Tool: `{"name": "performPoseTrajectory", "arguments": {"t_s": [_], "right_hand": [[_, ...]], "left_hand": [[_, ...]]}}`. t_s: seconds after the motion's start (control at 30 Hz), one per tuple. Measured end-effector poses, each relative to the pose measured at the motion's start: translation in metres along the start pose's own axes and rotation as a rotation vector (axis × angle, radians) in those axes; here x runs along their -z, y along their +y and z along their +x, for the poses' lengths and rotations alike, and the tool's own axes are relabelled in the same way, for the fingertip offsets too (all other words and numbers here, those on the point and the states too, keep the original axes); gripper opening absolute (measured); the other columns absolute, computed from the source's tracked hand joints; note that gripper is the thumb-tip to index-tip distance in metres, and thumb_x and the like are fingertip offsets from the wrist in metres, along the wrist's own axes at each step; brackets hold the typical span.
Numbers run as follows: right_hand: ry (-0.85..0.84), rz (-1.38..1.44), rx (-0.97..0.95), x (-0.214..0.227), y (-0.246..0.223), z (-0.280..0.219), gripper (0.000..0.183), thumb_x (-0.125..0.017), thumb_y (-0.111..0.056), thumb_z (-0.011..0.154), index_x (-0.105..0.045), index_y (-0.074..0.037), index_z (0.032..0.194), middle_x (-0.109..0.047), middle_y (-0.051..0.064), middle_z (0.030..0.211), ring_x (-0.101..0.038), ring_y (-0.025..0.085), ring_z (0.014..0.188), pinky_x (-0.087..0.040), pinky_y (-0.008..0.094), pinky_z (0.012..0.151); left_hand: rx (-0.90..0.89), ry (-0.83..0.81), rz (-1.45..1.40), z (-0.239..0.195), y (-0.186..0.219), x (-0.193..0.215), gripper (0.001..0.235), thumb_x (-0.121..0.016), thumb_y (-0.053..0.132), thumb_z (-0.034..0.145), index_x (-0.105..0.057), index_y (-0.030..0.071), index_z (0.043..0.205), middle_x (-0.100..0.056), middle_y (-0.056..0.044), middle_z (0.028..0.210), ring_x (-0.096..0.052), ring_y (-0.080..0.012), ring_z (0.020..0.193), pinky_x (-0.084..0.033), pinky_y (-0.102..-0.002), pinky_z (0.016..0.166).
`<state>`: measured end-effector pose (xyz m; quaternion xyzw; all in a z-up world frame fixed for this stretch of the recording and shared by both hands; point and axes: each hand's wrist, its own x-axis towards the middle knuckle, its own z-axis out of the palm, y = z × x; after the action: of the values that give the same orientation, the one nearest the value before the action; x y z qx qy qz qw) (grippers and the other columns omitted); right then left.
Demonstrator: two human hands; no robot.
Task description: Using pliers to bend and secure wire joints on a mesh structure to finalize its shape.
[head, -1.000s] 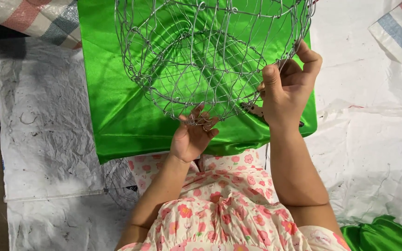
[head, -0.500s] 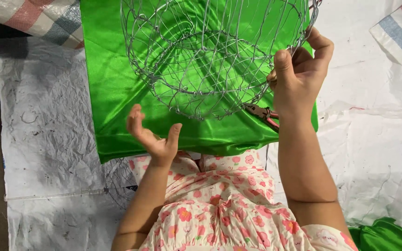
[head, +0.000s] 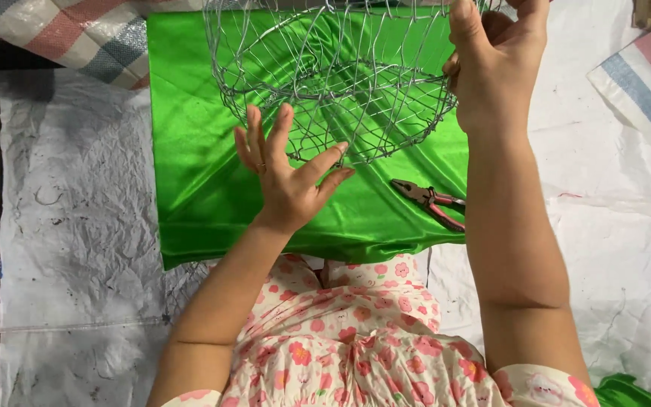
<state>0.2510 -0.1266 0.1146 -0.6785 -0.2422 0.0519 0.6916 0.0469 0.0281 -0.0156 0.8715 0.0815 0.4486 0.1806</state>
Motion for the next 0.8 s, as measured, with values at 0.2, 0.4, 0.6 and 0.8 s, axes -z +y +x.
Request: {"name": "performPoseTrajectory", "arguments": {"t_s": [0.2,0.4,0.6,0.8], "right_hand": [[-0.083,-0.081,0.065,-0.006,-0.012,0.013,0.029,-0.075,-0.019,0.113,-0.051,-0.010,0.126,-0.063,0.008,0.100,-0.067,0.015,0.080,-0.041,0.022,0.052],[0.028,-0.710,0.503,-0.002,-0.004,-0.022,0.064,-0.082,-0.016,0.118,-0.035,-0.019,0.161,-0.038,0.009,0.160,-0.057,0.034,0.146,-0.052,0.047,0.103],[-0.029,-0.533,0.497,-0.034,-0.005,-0.094,0.028,-0.081,0.013,0.088,-0.070,0.003,0.112,-0.067,0.016,0.115,-0.068,0.029,0.100,-0.057,0.038,0.086],[0.014,-0.528,0.432,-0.038,0.027,-0.108,0.028,-0.083,0.012,0.086,-0.073,0.000,0.108,-0.067,0.012,0.104,-0.064,0.023,0.083,-0.053,0.033,0.073]], "left_hand": [[0.091,0.065,-0.055,0.032,0.012,-0.006,0.015,-0.097,0.033,0.088,-0.082,0.033,0.087,-0.019,0.000,0.172,0.005,-0.0354,0.162,0.016,-0.066,0.129],[0.154,0.060,-0.081,0.045,0.016,-0.003,0.015,-0.092,0.024,0.089,-0.081,0.030,0.082,-0.020,-0.001,0.171,0.000,-0.0320,0.164,0.014,-0.060,0.132],[0.150,0.041,-0.119,0.064,0.014,0.003,0.012,-0.094,0.019,0.090,-0.084,0.026,0.091,-0.014,0.001,0.174,-0.001,-0.0311,0.166,0.002,-0.065,0.138],[0.167,0.021,-0.186,0.072,0.014,0.008,0.014,-0.091,0.014,0.093,-0.078,0.020,0.090,-0.011,0.001,0.175,-0.001,-0.0309,0.168,0.002,-0.067,0.141]]}}
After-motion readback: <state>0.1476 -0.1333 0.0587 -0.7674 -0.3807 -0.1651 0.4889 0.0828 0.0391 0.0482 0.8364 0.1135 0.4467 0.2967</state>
